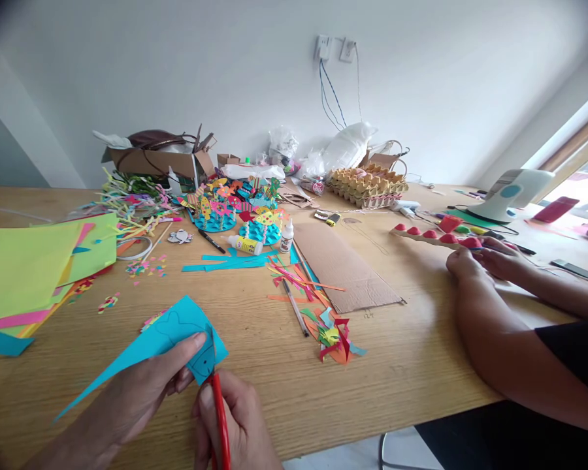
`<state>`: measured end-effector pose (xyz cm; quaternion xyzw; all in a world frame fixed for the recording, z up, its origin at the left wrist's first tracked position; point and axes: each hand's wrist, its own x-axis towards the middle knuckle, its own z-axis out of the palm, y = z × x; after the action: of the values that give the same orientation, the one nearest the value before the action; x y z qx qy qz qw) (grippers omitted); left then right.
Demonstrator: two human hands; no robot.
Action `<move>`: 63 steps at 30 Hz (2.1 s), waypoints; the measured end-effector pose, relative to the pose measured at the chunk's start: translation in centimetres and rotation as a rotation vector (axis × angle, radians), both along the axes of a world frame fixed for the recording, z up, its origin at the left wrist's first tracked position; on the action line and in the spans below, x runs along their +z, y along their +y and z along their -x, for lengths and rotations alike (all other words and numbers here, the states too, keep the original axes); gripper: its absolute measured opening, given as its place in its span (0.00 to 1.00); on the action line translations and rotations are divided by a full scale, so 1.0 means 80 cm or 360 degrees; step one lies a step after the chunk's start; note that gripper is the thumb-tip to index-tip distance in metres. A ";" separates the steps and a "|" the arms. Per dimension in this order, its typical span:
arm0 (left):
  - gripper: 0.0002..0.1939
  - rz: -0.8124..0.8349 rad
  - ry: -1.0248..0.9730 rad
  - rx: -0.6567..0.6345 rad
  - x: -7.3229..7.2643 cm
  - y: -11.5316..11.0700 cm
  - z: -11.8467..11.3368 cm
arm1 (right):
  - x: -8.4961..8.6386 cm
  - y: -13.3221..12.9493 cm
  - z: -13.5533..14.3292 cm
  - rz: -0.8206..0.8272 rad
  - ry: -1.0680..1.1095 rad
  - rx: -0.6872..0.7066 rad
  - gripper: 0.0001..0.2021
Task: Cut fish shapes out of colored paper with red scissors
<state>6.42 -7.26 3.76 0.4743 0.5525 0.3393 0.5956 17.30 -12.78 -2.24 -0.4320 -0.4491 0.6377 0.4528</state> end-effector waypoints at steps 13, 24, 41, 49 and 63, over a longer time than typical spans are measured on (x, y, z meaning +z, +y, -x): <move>0.21 -0.0224 0.0098 -0.0042 -0.015 0.001 0.003 | 0.001 -0.003 0.004 0.0004 0.0046 -0.0117 0.26; 0.21 -0.0160 -0.0061 0.0063 -0.035 0.000 0.007 | -0.002 -0.003 0.007 0.0042 0.0122 -0.0170 0.26; 0.17 0.0032 -0.0277 0.0052 -0.004 -0.006 -0.002 | -0.005 -0.002 0.005 -0.0029 0.0011 -0.0136 0.26; 0.18 0.0073 -0.0186 -0.0064 -0.002 -0.002 0.005 | -0.002 -0.003 0.002 0.0000 0.0096 -0.0076 0.25; 0.17 0.0030 -0.0075 -0.0527 -0.010 0.017 0.027 | 0.003 -0.003 -0.003 -0.0011 -0.0005 0.0008 0.27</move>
<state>4.24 -5.88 2.99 0.5451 0.4557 0.2423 0.6607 17.50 -13.01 -2.00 -0.4302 -0.4531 0.6367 0.4519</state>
